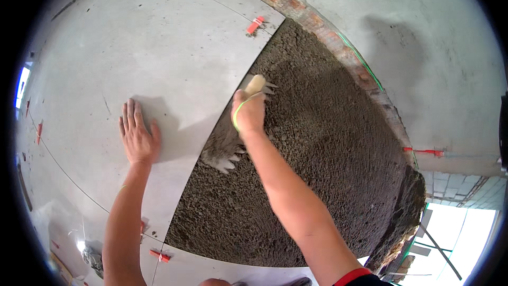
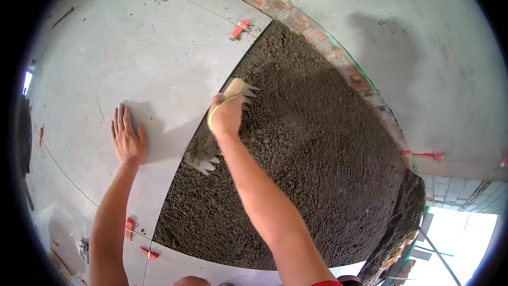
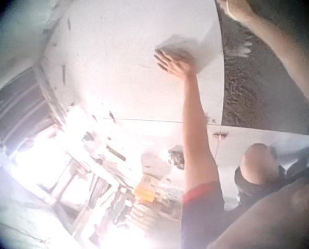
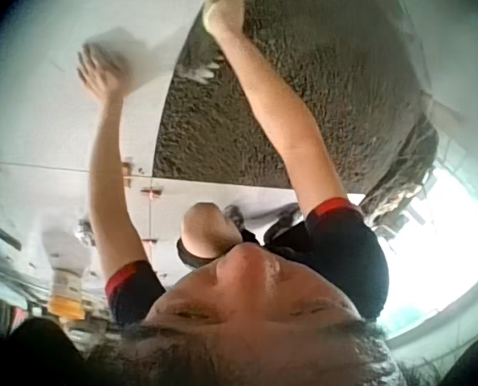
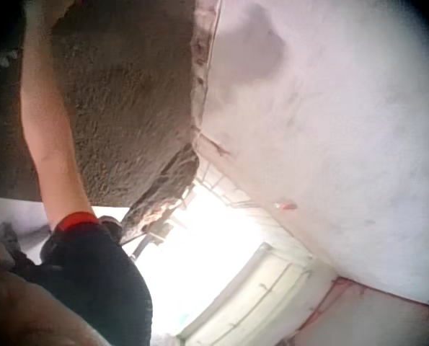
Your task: The person spreads a layer of mortar on the floor using a notched trowel and then presses a large tile into place, wiping the surface with a cloth.
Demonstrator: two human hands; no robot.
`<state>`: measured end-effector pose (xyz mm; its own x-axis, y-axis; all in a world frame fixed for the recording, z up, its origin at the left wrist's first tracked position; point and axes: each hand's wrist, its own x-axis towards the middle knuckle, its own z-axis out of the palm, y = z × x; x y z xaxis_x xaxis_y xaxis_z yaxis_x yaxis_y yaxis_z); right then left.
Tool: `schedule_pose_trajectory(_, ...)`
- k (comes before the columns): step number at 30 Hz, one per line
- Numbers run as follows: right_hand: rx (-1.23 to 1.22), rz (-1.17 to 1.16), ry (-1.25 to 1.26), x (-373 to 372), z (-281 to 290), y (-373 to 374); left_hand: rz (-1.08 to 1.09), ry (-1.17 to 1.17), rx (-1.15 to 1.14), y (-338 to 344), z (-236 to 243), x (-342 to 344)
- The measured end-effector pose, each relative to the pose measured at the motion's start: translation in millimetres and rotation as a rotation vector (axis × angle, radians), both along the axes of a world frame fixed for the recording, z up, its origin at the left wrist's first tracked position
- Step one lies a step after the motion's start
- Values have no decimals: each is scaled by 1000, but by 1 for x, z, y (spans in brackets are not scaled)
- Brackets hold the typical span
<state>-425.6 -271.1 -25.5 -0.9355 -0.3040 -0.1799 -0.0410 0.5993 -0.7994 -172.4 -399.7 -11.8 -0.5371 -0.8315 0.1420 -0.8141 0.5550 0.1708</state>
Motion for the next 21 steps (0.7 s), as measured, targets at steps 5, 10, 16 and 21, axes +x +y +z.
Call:
schedule_pose_trajectory(5, 129, 95, -70, 78, 65, 12, 15, 21, -45, 0, 0, 4)
schedule_pose_trajectory(10, 43, 207, -129, 123, 57, 30, 79, -28, -81, 7, -3, 13)
schedule_pose_trajectory(16, -55, 150, -252, 108, 85, 47, -51, 86, -32, 32, -3, 71)
schedule_pose_trajectory(21, -135, 107, -280, 87, 131, 84, -90, 74, -32, 53, 5, 97)
